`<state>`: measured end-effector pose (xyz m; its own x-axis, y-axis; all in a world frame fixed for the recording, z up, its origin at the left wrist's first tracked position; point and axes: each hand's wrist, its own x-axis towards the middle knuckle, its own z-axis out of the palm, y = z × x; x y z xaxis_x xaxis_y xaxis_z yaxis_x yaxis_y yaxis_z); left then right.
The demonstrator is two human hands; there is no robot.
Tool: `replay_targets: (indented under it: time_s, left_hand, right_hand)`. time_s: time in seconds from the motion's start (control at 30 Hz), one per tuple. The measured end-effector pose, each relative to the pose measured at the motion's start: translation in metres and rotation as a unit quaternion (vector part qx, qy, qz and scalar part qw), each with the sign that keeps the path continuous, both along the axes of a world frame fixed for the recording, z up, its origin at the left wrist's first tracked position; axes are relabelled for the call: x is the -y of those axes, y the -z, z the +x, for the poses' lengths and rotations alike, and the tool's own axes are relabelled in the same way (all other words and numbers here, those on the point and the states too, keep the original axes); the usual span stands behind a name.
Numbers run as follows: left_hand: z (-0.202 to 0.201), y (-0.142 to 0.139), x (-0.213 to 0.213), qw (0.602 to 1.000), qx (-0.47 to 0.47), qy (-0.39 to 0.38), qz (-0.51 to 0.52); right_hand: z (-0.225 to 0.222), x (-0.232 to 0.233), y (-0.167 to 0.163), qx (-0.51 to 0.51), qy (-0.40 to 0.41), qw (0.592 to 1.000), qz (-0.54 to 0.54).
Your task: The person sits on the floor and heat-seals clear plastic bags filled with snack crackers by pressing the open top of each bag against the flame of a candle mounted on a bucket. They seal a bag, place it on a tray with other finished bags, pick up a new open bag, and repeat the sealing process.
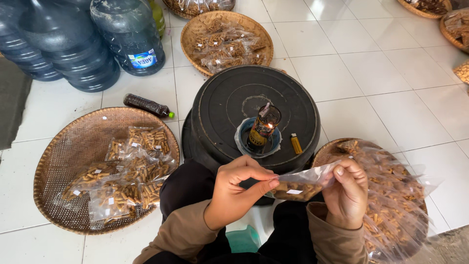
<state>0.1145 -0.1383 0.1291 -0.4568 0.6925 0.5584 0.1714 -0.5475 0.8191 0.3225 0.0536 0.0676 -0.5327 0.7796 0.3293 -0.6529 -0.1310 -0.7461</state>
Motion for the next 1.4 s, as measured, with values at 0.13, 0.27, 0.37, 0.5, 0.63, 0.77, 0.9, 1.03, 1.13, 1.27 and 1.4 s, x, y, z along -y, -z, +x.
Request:
replay_targets:
  time_s: [0.13,0.27,0.37,0.5,0.63,0.77,0.9,1.03,1.13,1.27,1.4]
  left_hand:
    - [-0.001,0.006,-0.003,1.0,0.008,-0.001,-0.009]
    - [-0.01,0.034,-0.02,1.0,-0.001,-0.016,-0.01]
    - [-0.011,0.067,-0.046,0.963,0.238,0.125,-0.035]
    - [-0.019,0.114,-0.078,0.933,0.326,0.131,-0.078]
    - [-0.022,0.142,-0.097,0.94,0.324,0.072,-0.076]
    - [-0.02,0.151,-0.1,0.967,0.244,-0.023,-0.072]
    - [-0.023,0.155,-0.103,0.965,0.248,-0.036,-0.071]
    - [-0.031,0.161,-0.112,0.911,0.381,0.031,-0.152]
    - [-0.037,0.162,-0.12,0.879,0.431,0.065,-0.191]
    - [-0.039,0.155,-0.133,0.875,0.439,0.077,-0.189]
    - [-0.036,0.146,-0.143,0.866,0.463,0.085,-0.17]
  right_hand:
    - [-0.003,0.0,-0.002,0.01,-0.003,1.0,0.001]
    - [-0.018,-0.006,0.003,0.05,0.039,0.998,-0.012]
    - [-0.035,-0.017,0.012,0.081,0.059,0.994,-0.052]
    - [-0.059,-0.038,0.027,0.151,0.075,0.983,-0.074]
    - [-0.07,-0.047,0.038,0.188,0.083,0.976,-0.072]
    - [-0.077,-0.047,0.043,0.198,0.074,0.976,-0.05]
    - [-0.083,-0.049,0.048,0.225,0.078,0.969,-0.062]
    - [-0.084,-0.059,0.053,0.246,0.091,0.961,-0.09]
    - [-0.081,-0.067,0.053,0.245,0.104,0.959,-0.099]
    - [-0.079,-0.079,0.049,0.242,0.114,0.956,-0.123]
    - [-0.081,-0.088,0.042,0.244,0.13,0.951,-0.138]
